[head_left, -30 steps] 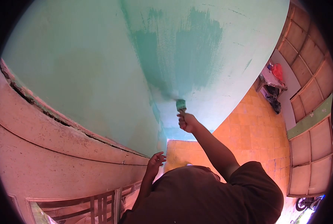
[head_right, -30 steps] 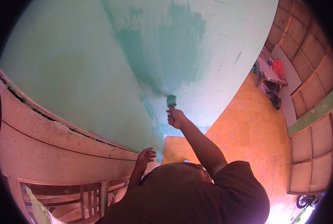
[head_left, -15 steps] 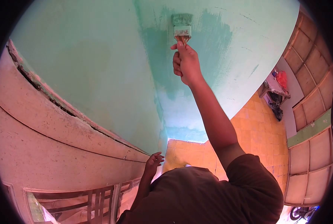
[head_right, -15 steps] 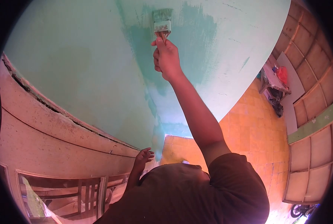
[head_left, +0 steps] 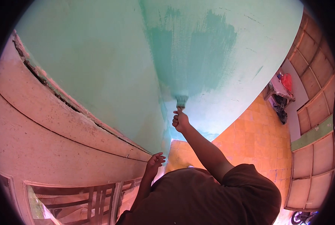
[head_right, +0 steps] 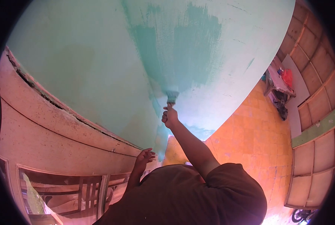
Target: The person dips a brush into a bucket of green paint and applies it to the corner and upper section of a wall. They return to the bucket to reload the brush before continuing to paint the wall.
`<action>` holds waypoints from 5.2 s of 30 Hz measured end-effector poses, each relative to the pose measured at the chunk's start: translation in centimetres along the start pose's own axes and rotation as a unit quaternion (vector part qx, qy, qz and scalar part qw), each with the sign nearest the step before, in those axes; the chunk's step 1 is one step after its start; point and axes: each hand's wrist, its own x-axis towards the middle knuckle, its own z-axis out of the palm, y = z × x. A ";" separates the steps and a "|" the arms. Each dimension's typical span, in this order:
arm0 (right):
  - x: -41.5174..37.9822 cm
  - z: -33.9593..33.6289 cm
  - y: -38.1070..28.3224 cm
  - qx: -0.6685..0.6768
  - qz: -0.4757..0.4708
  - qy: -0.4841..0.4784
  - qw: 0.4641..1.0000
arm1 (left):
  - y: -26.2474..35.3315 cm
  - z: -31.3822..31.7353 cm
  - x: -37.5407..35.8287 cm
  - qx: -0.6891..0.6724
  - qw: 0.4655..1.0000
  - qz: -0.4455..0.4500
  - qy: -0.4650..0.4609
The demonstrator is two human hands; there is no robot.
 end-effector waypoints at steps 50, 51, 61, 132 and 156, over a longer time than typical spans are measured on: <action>0.6 7.8 -5.0 0.094 0.129 -0.071 0.985 | -0.4 -1.4 -0.8 -0.023 1.000 0.013 0.013; -1.2 10.3 -6.7 0.122 0.131 -0.123 0.976 | -0.3 -1.4 -0.8 -0.023 1.000 0.013 0.013; -18.8 26.1 -17.9 -0.121 -0.308 -0.328 0.885 | -0.1 -1.7 -1.0 -0.025 0.999 0.012 0.022; -11.2 13.9 -13.1 -0.115 -0.097 -0.210 0.966 | 0.9 0.1 0.5 0.001 1.000 -0.016 -0.027; 2.9 -1.1 0.3 -0.475 -0.313 0.065 0.820 | 0.7 0.1 0.7 -0.002 0.999 -0.026 -0.021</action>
